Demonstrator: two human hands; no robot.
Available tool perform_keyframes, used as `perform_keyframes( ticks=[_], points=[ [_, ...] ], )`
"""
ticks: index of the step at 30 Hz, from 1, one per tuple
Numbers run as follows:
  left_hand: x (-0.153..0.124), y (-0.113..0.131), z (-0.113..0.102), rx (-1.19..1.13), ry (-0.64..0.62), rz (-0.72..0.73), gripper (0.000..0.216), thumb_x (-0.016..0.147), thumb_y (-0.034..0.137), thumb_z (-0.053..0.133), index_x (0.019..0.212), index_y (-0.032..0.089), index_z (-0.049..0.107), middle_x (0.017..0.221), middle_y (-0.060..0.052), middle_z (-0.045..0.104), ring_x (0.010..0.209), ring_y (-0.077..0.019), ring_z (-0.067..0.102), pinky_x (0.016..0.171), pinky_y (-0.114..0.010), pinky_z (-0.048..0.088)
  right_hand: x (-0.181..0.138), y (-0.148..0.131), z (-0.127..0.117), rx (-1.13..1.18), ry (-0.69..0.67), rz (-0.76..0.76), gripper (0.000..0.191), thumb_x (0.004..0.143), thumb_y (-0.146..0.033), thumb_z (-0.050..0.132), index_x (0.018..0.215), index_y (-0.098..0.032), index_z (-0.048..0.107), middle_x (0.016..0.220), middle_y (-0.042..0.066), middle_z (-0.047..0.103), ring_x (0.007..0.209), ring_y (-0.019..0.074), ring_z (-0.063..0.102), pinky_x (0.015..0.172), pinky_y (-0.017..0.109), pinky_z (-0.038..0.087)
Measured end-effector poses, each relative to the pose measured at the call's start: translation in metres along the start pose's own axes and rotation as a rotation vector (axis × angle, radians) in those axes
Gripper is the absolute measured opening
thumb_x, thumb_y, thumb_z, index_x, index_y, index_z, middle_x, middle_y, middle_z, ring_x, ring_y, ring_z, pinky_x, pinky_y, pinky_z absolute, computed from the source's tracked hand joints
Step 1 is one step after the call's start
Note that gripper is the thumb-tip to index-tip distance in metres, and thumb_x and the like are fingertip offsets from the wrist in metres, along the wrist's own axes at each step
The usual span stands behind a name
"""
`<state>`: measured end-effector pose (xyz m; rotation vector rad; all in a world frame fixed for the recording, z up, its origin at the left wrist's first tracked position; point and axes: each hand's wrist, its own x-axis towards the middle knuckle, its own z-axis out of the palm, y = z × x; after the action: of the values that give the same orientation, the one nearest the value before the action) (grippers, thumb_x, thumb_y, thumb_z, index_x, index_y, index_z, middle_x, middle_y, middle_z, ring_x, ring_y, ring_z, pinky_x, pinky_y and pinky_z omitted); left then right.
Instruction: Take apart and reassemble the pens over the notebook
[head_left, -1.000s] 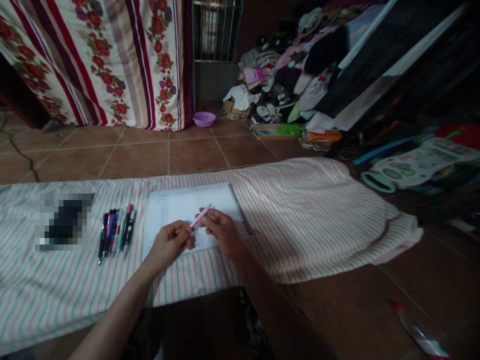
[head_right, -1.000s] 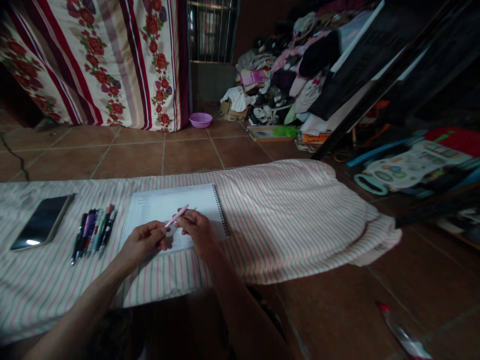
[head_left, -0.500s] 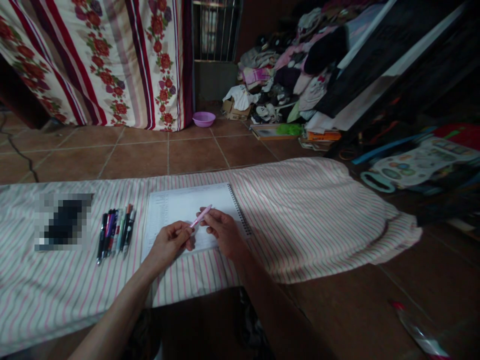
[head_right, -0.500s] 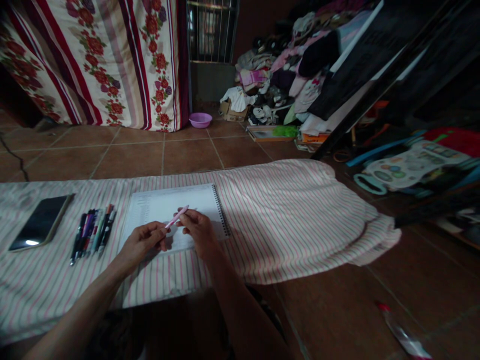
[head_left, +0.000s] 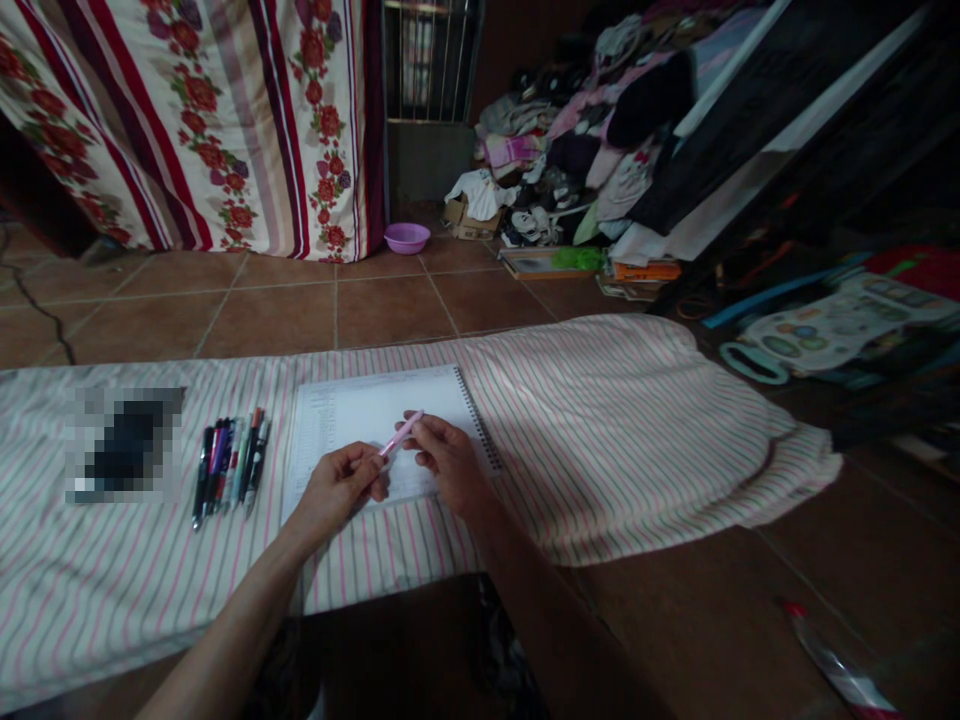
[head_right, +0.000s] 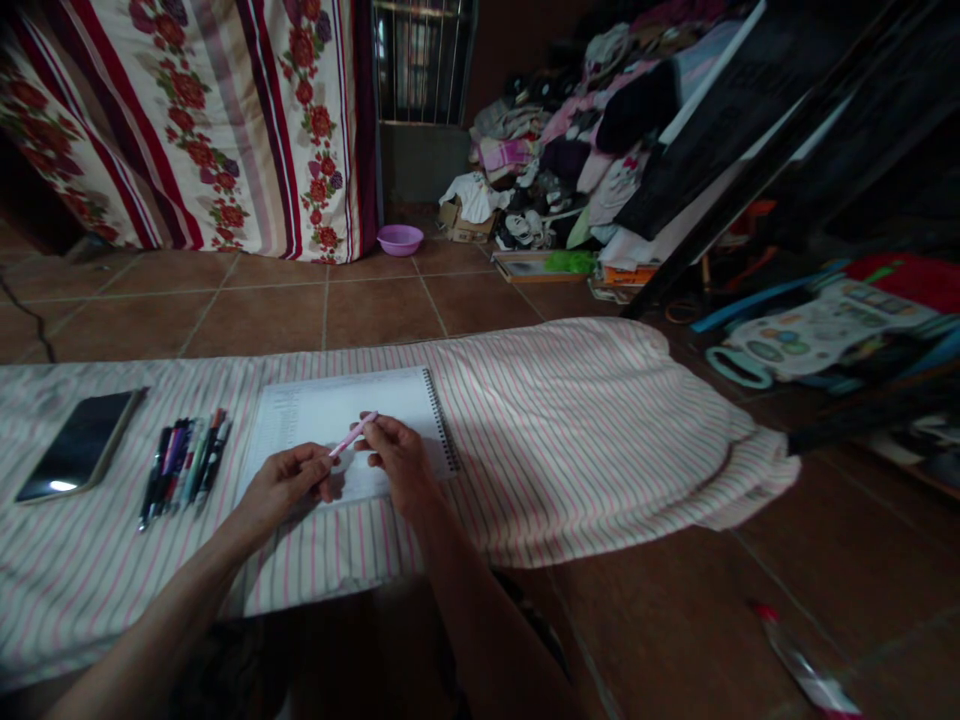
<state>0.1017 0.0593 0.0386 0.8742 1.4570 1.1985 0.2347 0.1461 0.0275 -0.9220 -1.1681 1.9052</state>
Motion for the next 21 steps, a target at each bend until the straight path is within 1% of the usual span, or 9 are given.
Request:
perform_keyframes(
  ticks=[2,5,10,12,13,15,18,19,21],
  points=[
    [-0.0003,0.0002,0.0004,0.003,-0.006,-0.005,0.032,0.07,0.046,0.061,0.073,0.015,0.056,0.05,-0.001,0.058,0.05,-0.0124,0.05,0.054,-0.025,0.034,0.0003,0.001,-0.0012,0.008,0.015,-0.012,0.028,0.071,-0.039,0.065,0.092,-0.022,0.068,0.096,0.006,0.068,0.071,0.0111,0.057,0.052,0.02,0.035],
    [-0.0001,-0.0004,0.001,0.023,-0.011,-0.004,0.032,0.071,0.047,0.061,0.073,0.015,0.056,0.05,-0.001,0.059,0.049,-0.0122,0.049,0.052,-0.024,0.032,0.0013,0.0024,-0.0019,0.004,0.025,-0.031,0.025,0.07,-0.038,0.065,0.087,-0.02,0.069,0.094,0.005,0.067,0.068,0.0103,0.055,0.051,0.02,0.034],
    [-0.0003,-0.0015,0.0013,0.026,-0.007,0.002,0.032,0.071,0.047,0.061,0.071,0.015,0.057,0.051,-0.001,0.059,0.047,-0.0116,0.048,0.049,-0.023,0.031,0.0029,0.0019,-0.0005,0.002,0.084,-0.029,0.024,0.065,-0.038,0.069,0.076,-0.017,0.068,0.069,0.001,0.061,0.059,0.0092,0.049,0.05,0.022,0.033],
    [-0.0004,-0.0014,0.0012,0.028,-0.009,0.006,0.031,0.071,0.046,0.061,0.07,0.015,0.057,0.051,-0.001,0.059,0.048,-0.0114,0.049,0.049,-0.023,0.032,0.0028,0.0015,0.0001,0.006,0.103,-0.02,0.024,0.064,-0.039,0.07,0.073,-0.017,0.067,0.064,0.0,0.059,0.057,0.0087,0.048,0.05,0.022,0.033],
    [-0.0004,-0.0013,0.0011,0.029,-0.007,0.008,0.031,0.071,0.045,0.061,0.069,0.015,0.057,0.051,-0.001,0.059,0.047,-0.0111,0.049,0.048,-0.023,0.032,0.0025,0.0014,0.0004,0.009,0.102,-0.021,0.024,0.064,-0.039,0.07,0.072,-0.017,0.067,0.065,0.0,0.06,0.057,0.0087,0.048,0.051,0.022,0.034],
    [0.0,-0.001,0.0009,0.029,0.0,0.008,0.031,0.071,0.045,0.061,0.07,0.015,0.057,0.05,-0.002,0.06,0.046,-0.0107,0.048,0.047,-0.023,0.031,0.0014,0.0011,0.0009,0.005,0.069,-0.019,0.023,0.066,-0.039,0.069,0.074,-0.018,0.067,0.075,0.002,0.064,0.062,0.0094,0.052,0.053,0.022,0.035],
    [0.0008,-0.0009,0.0005,0.02,0.005,0.005,0.031,0.071,0.045,0.061,0.071,0.015,0.056,0.05,-0.001,0.059,0.046,-0.011,0.047,0.048,-0.023,0.031,-0.0012,0.0003,0.0022,-0.007,-0.002,0.005,0.024,0.067,-0.036,0.068,0.085,-0.02,0.068,0.092,0.005,0.068,0.07,0.0111,0.056,0.055,0.022,0.036],
    [0.001,-0.0009,0.0004,0.019,0.004,0.004,0.031,0.071,0.045,0.061,0.071,0.015,0.056,0.05,-0.001,0.059,0.046,-0.0111,0.048,0.049,-0.023,0.031,-0.0019,-0.0001,0.0028,-0.011,-0.016,0.012,0.025,0.067,-0.035,0.068,0.087,-0.02,0.068,0.092,0.005,0.068,0.071,0.0113,0.056,0.055,0.022,0.037],
    [0.0009,-0.0011,0.0004,0.019,-0.001,0.006,0.031,0.071,0.045,0.061,0.071,0.014,0.056,0.05,-0.001,0.059,0.047,-0.0111,0.048,0.049,-0.024,0.031,-0.0028,-0.0008,0.0039,-0.017,-0.023,0.014,0.024,0.066,-0.033,0.068,0.086,-0.019,0.068,0.086,0.004,0.068,0.069,0.0109,0.056,0.055,0.021,0.036]
  ],
)
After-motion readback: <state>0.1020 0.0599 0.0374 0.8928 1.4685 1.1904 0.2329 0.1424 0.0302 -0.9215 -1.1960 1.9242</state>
